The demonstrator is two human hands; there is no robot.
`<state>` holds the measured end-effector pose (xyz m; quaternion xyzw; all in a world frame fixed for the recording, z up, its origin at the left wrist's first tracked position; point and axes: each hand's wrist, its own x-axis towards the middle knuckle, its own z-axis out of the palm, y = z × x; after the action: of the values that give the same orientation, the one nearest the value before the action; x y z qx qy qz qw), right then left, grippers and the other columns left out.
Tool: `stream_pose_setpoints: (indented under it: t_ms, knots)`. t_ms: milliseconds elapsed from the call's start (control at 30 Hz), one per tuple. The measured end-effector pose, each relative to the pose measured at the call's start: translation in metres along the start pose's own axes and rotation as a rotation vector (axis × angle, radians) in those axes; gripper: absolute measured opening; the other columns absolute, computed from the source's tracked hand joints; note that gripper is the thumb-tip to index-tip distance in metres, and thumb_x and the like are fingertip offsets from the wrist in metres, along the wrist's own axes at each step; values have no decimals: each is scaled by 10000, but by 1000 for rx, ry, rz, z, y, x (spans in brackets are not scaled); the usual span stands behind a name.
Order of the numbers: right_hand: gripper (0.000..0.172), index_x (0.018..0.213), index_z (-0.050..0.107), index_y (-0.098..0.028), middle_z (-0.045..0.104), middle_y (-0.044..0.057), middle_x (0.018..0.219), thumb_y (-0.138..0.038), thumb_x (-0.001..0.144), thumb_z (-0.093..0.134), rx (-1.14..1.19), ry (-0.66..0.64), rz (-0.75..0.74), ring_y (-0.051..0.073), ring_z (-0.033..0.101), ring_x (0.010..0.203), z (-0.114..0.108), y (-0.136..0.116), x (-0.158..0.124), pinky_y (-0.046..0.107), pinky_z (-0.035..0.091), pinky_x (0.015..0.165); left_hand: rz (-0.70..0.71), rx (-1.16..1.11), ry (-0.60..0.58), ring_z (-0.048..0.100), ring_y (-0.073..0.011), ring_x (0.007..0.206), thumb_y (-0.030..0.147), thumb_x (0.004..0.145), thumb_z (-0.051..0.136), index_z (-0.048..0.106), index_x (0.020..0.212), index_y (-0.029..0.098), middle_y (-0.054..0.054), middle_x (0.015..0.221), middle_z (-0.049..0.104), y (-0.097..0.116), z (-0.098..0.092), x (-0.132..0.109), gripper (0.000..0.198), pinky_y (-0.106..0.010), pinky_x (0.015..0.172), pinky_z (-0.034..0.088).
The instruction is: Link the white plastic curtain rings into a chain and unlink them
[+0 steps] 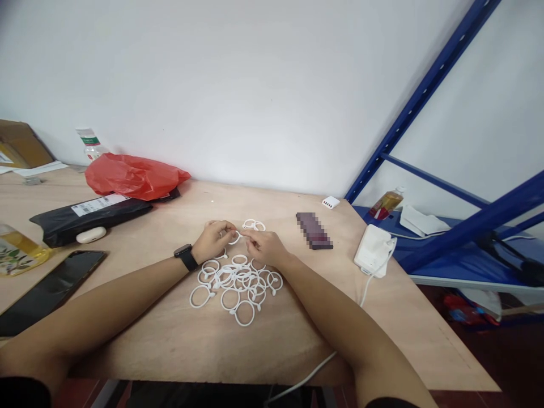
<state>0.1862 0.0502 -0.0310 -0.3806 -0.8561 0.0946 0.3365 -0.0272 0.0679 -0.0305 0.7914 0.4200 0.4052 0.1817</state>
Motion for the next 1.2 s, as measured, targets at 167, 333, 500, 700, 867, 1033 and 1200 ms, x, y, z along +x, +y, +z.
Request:
stream_pose_setpoints:
  t_ms: [167, 333, 500, 700, 867, 1033, 1200]
  knots:
    - [382, 1248, 589, -198, 708, 10, 786, -285, 877, 574, 23, -11, 15, 131, 611, 641, -1, -5, 0, 232, 471, 660, 44, -87, -19, 665, -163, 809, 255, 898, 536, 662, 913, 200, 0, 836, 738, 2, -2, 0, 138, -369, 914, 437]
    - [298, 1166, 635, -205, 711, 31, 814, -349, 919, 551, 103, 49, 108, 150, 647, 712, 0, -5, 2, 252, 496, 690, 149, 49, 23, 653, -191, 903, 268, 901, 550, 670, 1039, 217, -35, 936, 739, 6, -4, -3, 190, -414, 940, 415]
    - [232, 1099, 661, -210, 724, 36, 923, -271, 894, 571, 105, -59, 146, 150, 652, 745, 3, -4, 4, 264, 493, 713, 261, 19, 22, 659, -184, 886, 247, 903, 545, 699, 976, 222, -43, 943, 740, 7, -6, -4, 172, -387, 883, 455]
    - [284, 1175, 611, -203, 718, 46, 925, -293, 911, 560, 97, 2, 180, 174, 655, 829, 4, -5, 6, 281, 484, 747, 357, -92, -9, 671, -168, 863, 228, 906, 543, 689, 990, 214, -48, 934, 742, 13, -9, -5, 168, -346, 837, 500]
    - [258, 1138, 637, -210, 709, 72, 1043, -304, 955, 481, 145, 18, 89, 192, 649, 934, 2, -1, 4, 306, 483, 813, 269, -79, 15, 681, -177, 925, 197, 902, 507, 671, 1019, 196, -59, 988, 735, 12, -6, -7, 202, -335, 859, 531]
    - [214, 1023, 665, -199, 686, 23, 783, -313, 923, 514, 129, 16, 92, 158, 610, 713, 1, -3, 2, 251, 444, 654, 184, -58, 19, 695, -184, 933, 214, 899, 516, 683, 1028, 195, -52, 1005, 744, 7, -3, -5, 211, -332, 877, 546]
    - [208, 944, 656, -192, 624, -5, 689, -299, 933, 479, 125, -36, 93, 131, 542, 619, 0, -5, 2, 232, 395, 600, 218, -64, -15, 698, -181, 904, 207, 891, 536, 695, 1026, 189, -54, 986, 748, 6, -3, -4, 209, -325, 853, 546]
